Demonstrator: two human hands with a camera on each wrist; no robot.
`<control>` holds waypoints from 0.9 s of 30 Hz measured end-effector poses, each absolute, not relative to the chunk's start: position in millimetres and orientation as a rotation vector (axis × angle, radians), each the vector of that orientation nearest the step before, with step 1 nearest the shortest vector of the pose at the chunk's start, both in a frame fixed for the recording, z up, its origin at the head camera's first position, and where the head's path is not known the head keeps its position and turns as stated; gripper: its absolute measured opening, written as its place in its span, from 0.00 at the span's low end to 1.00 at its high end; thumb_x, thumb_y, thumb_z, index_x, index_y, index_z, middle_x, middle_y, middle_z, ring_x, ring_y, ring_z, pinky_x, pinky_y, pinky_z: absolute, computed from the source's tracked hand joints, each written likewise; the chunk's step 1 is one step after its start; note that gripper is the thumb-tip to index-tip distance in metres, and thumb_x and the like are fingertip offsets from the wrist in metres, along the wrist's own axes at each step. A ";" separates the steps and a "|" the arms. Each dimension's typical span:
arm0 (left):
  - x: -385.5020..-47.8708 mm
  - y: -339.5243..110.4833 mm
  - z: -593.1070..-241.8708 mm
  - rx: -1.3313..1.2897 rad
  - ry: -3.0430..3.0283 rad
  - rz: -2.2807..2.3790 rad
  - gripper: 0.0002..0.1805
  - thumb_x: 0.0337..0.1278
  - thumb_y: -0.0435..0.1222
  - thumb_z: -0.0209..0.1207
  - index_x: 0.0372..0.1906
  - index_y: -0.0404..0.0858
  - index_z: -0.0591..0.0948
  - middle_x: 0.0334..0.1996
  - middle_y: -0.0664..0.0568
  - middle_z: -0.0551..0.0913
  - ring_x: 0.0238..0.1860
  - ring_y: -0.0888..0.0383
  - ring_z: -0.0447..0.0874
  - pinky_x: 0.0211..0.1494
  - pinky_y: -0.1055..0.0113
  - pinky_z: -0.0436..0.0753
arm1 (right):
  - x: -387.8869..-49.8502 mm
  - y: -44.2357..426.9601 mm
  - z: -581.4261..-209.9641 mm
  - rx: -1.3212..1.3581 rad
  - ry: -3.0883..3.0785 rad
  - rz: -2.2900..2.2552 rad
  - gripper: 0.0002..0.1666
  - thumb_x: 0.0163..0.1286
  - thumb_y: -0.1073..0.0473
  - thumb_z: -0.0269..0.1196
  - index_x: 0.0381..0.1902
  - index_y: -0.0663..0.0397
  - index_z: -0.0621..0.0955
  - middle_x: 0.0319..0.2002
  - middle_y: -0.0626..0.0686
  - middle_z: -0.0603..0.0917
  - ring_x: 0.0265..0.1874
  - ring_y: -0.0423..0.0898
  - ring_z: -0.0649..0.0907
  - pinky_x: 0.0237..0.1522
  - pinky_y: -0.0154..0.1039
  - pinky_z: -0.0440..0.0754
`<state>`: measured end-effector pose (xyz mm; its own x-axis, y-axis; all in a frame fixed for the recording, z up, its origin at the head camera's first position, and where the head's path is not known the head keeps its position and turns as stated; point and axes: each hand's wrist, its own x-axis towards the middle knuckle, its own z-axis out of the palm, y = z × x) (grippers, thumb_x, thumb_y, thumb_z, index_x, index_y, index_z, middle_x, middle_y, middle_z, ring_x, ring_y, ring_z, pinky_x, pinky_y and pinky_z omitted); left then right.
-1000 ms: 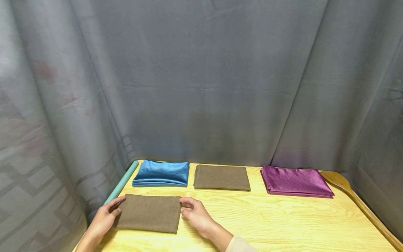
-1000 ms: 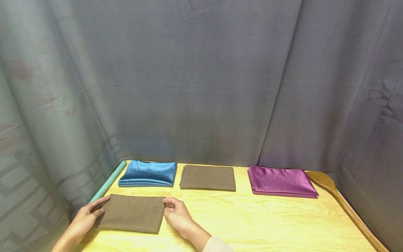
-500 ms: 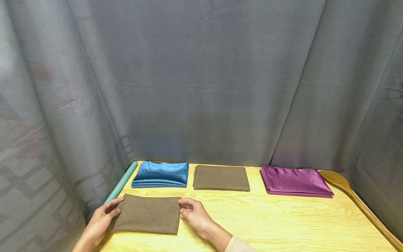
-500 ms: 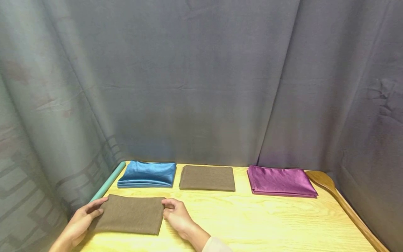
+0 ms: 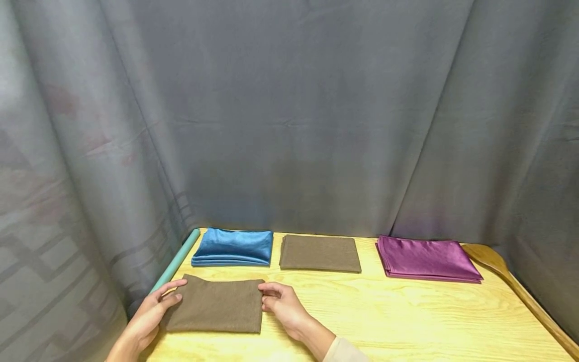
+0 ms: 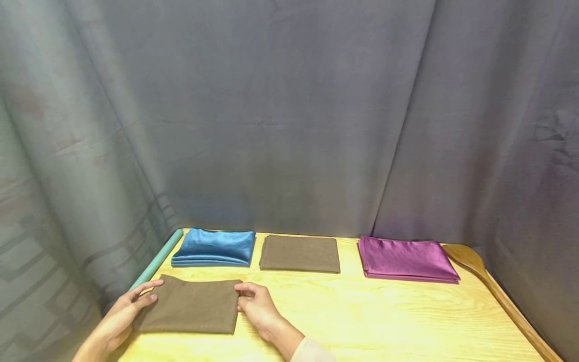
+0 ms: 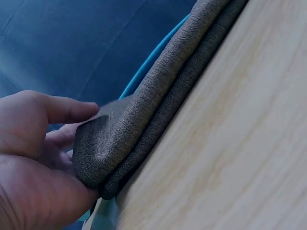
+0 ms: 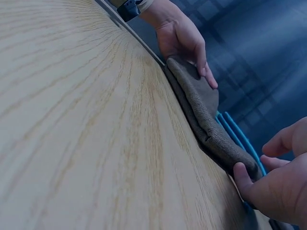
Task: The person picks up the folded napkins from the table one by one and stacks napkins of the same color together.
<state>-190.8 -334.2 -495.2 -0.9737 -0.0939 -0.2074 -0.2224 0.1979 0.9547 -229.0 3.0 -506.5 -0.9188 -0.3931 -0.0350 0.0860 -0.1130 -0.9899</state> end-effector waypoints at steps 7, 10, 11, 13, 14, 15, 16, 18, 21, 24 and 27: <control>-192.7 -334.6 -495.5 -0.177 2.433 1.896 0.27 0.75 0.37 0.56 0.73 0.34 0.70 0.56 0.73 0.75 0.51 0.70 0.77 0.52 0.72 0.79 | -226.6 1.2 -502.9 -0.399 1.938 -2.041 0.26 0.63 0.74 0.56 0.61 0.71 0.80 0.59 0.66 0.82 0.54 0.52 0.83 0.51 0.42 0.85; -192.5 -334.9 -496.5 -0.152 2.444 1.910 0.26 0.75 0.37 0.56 0.72 0.32 0.71 0.54 0.77 0.77 0.50 0.71 0.77 0.51 0.73 0.80 | -223.1 0.2 -500.2 -0.418 1.983 -1.993 0.28 0.63 0.73 0.56 0.62 0.66 0.81 0.65 0.65 0.80 0.64 0.57 0.79 0.55 0.42 0.84; -192.4 -335.1 -496.5 -0.148 2.438 1.912 0.26 0.75 0.37 0.56 0.72 0.32 0.71 0.53 0.77 0.77 0.50 0.71 0.77 0.51 0.73 0.80 | -222.4 -0.2 -499.9 -0.417 1.985 -1.988 0.28 0.63 0.73 0.56 0.62 0.65 0.81 0.65 0.65 0.79 0.65 0.58 0.78 0.56 0.42 0.83; -192.5 -334.9 -496.3 -0.163 2.414 1.931 0.25 0.74 0.37 0.57 0.71 0.34 0.73 0.54 0.75 0.78 0.49 0.68 0.79 0.51 0.71 0.81 | -221.4 -0.5 -499.8 -0.403 1.990 -1.975 0.29 0.62 0.73 0.56 0.62 0.64 0.81 0.66 0.64 0.79 0.64 0.56 0.76 0.55 0.40 0.81; -192.4 -335.2 -496.0 -0.169 2.384 1.945 0.25 0.74 0.37 0.58 0.71 0.35 0.73 0.54 0.72 0.78 0.48 0.66 0.81 0.50 0.69 0.83 | -221.0 -0.5 -500.1 -0.397 1.989 -1.970 0.28 0.62 0.73 0.56 0.62 0.64 0.81 0.66 0.63 0.79 0.64 0.55 0.76 0.55 0.39 0.80; -192.2 -335.7 -495.6 -0.173 2.347 1.953 0.25 0.74 0.38 0.58 0.71 0.37 0.74 0.53 0.70 0.78 0.48 0.64 0.82 0.50 0.67 0.84 | -220.7 -0.5 -500.7 -0.389 1.985 -1.968 0.28 0.62 0.73 0.56 0.61 0.64 0.81 0.65 0.63 0.79 0.63 0.54 0.76 0.53 0.38 0.80; -192.1 -336.6 -495.2 -0.176 2.308 1.958 0.23 0.75 0.38 0.57 0.70 0.39 0.75 0.53 0.67 0.79 0.47 0.62 0.83 0.50 0.65 0.84 | -220.5 -0.6 -501.4 -0.386 1.982 -1.968 0.28 0.61 0.73 0.56 0.60 0.64 0.82 0.65 0.63 0.79 0.61 0.53 0.75 0.53 0.38 0.79; -191.6 -338.5 -494.5 -0.176 2.227 1.966 0.19 0.75 0.39 0.56 0.67 0.45 0.78 0.51 0.62 0.80 0.45 0.58 0.85 0.50 0.61 0.86 | -220.4 -0.8 -503.4 -0.389 1.979 -1.963 0.28 0.60 0.73 0.56 0.59 0.64 0.83 0.64 0.62 0.80 0.61 0.52 0.75 0.52 0.37 0.79; -191.0 -341.5 -493.7 -0.160 2.143 1.957 0.15 0.76 0.40 0.54 0.60 0.52 0.81 0.47 0.59 0.80 0.44 0.57 0.85 0.50 0.59 0.86 | -220.4 -1.3 -505.3 -0.408 1.962 -1.973 0.28 0.60 0.74 0.56 0.59 0.64 0.83 0.65 0.63 0.79 0.60 0.52 0.75 0.51 0.36 0.78; -191.0 -342.7 -493.7 -0.132 2.126 1.947 0.13 0.76 0.40 0.55 0.58 0.54 0.82 0.48 0.60 0.80 0.46 0.58 0.83 0.51 0.59 0.85 | -221.1 -1.6 -505.7 -0.421 1.941 -2.002 0.30 0.59 0.76 0.56 0.61 0.64 0.81 0.66 0.63 0.77 0.51 0.49 0.76 0.46 0.33 0.76; -190.5 -344.7 -493.6 -0.065 2.105 1.943 0.15 0.77 0.40 0.54 0.61 0.53 0.81 0.50 0.61 0.79 0.48 0.59 0.82 0.52 0.61 0.84 | -221.6 -1.5 -505.4 -0.415 1.907 -2.038 0.31 0.59 0.77 0.57 0.62 0.65 0.80 0.66 0.64 0.76 0.35 0.43 0.74 0.40 0.31 0.75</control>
